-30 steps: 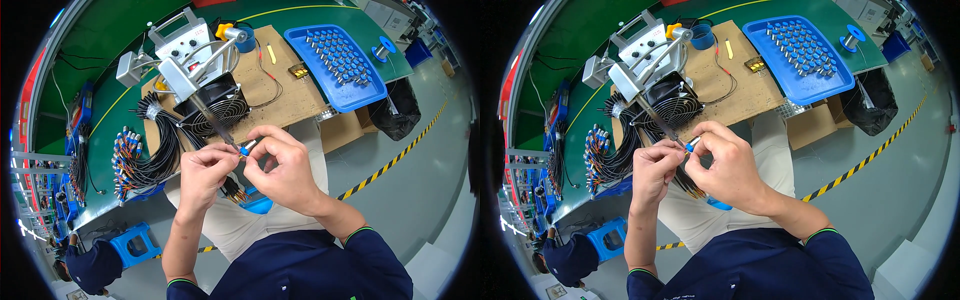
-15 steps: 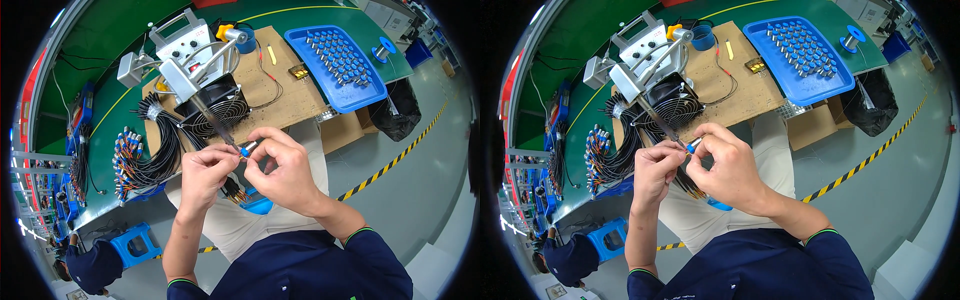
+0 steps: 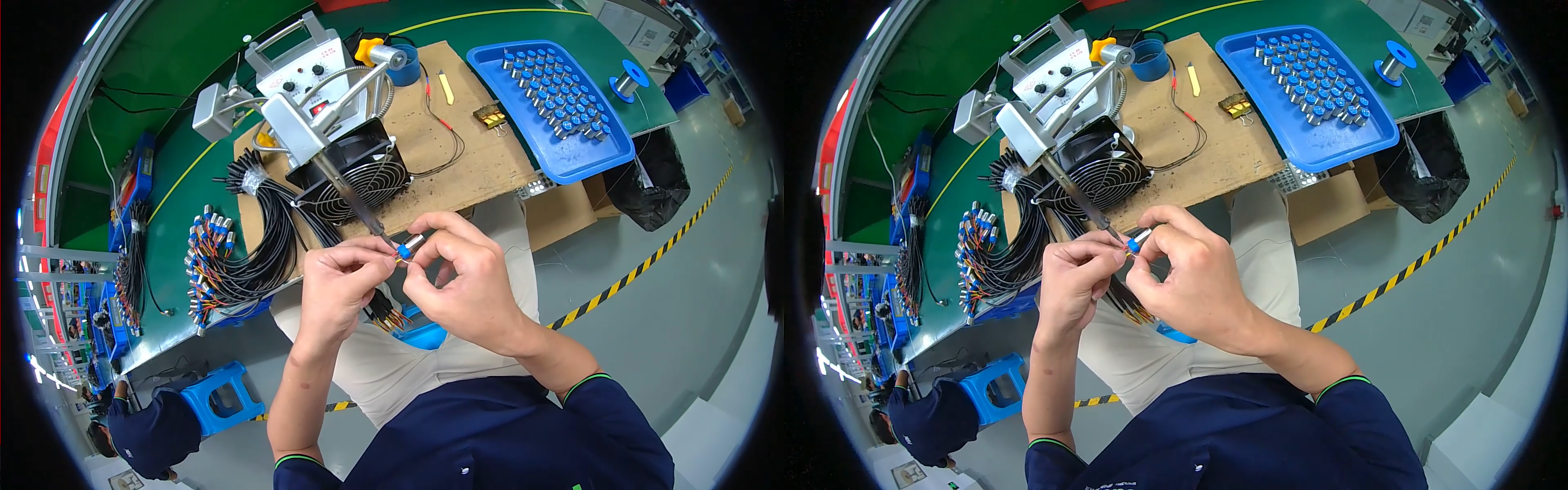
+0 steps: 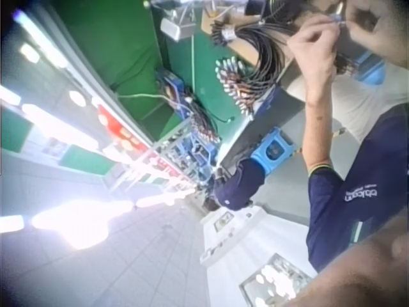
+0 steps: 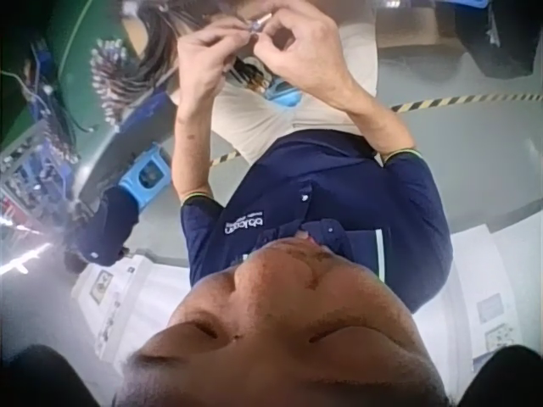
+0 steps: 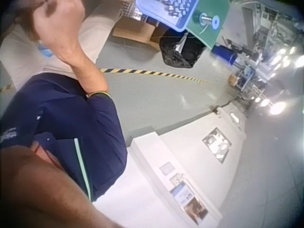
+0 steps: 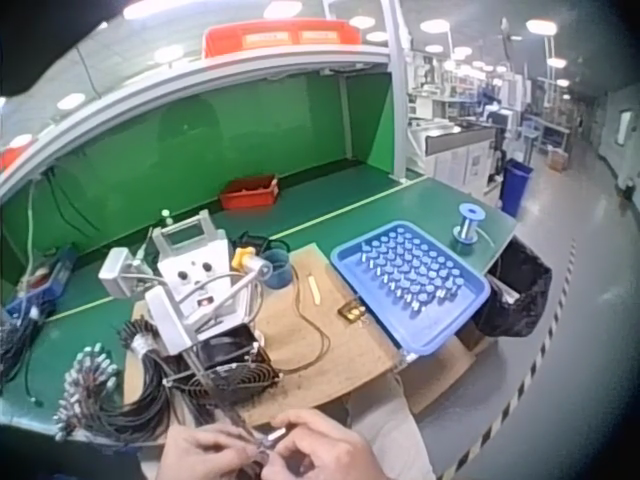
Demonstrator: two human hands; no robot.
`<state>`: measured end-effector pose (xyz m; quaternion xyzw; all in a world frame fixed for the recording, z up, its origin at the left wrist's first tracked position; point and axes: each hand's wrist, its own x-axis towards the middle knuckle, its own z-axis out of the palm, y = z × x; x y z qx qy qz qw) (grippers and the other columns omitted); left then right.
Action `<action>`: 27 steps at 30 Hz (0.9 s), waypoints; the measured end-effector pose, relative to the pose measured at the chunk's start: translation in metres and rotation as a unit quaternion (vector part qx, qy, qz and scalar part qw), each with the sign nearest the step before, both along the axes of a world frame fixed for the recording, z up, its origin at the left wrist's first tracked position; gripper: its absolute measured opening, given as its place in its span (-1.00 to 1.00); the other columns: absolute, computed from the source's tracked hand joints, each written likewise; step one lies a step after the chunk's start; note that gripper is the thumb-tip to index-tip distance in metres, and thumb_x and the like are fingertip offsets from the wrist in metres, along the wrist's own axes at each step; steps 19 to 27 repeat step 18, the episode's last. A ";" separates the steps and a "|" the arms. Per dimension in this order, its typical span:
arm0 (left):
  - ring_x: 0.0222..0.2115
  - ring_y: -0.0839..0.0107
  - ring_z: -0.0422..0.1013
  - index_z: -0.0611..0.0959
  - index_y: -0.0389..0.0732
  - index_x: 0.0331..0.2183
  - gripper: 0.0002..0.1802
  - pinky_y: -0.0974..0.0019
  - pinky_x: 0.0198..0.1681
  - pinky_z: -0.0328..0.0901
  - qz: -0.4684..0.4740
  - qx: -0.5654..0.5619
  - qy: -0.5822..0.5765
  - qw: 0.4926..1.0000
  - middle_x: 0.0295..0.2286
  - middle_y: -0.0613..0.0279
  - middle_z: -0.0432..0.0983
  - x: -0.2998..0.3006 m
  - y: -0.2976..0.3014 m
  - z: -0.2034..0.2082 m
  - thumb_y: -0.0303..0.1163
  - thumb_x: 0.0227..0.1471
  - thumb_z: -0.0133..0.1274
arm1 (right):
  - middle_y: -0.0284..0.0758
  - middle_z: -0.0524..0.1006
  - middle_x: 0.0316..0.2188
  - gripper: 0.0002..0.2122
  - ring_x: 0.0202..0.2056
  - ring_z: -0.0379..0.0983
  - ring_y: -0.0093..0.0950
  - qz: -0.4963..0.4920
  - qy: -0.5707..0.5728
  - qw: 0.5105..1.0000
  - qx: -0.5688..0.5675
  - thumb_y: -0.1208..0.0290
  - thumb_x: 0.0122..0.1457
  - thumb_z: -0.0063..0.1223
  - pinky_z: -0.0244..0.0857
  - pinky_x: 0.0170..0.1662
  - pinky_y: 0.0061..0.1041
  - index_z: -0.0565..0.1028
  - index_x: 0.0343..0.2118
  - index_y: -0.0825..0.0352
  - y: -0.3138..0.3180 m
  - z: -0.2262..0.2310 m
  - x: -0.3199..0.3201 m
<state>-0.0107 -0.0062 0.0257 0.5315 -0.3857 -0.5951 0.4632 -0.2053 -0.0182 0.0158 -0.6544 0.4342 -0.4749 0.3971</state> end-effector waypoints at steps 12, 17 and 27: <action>-0.58 0.73 0.35 0.83 -0.41 -0.39 -0.91 0.61 -0.59 0.14 -0.016 0.009 -0.014 1.000 -0.22 0.11 0.70 0.006 0.008 -0.005 -0.63 0.05 0.25 | -0.31 0.60 -0.21 -0.83 -0.50 0.38 -0.70 0.003 -0.082 0.994 0.079 0.49 0.20 0.29 0.25 -0.47 -0.61 0.56 -0.23 0.45 0.000 -0.015 -0.011; -0.57 0.72 0.36 0.83 -0.39 -0.37 -0.90 0.61 -0.58 0.15 -0.058 0.012 -0.007 0.998 -0.20 0.07 0.71 0.009 0.010 -0.007 -0.61 0.08 0.24 | -0.42 0.54 -0.26 -0.67 -0.49 0.20 -0.75 0.132 -0.180 0.947 0.231 0.44 0.31 0.25 0.17 -0.42 -0.68 0.51 0.06 0.47 0.001 -0.047 -0.016; -0.57 0.72 0.37 0.83 -0.38 -0.36 -0.89 0.61 -0.58 0.16 -0.068 0.015 -0.005 0.998 -0.18 0.05 0.71 0.011 0.011 -0.007 -0.61 0.08 0.24 | -0.43 0.54 -0.25 -0.65 -0.48 0.23 -0.75 0.166 -0.198 0.933 0.252 0.36 0.33 0.27 0.19 -0.42 -0.64 0.52 0.07 0.45 0.002 -0.050 -0.019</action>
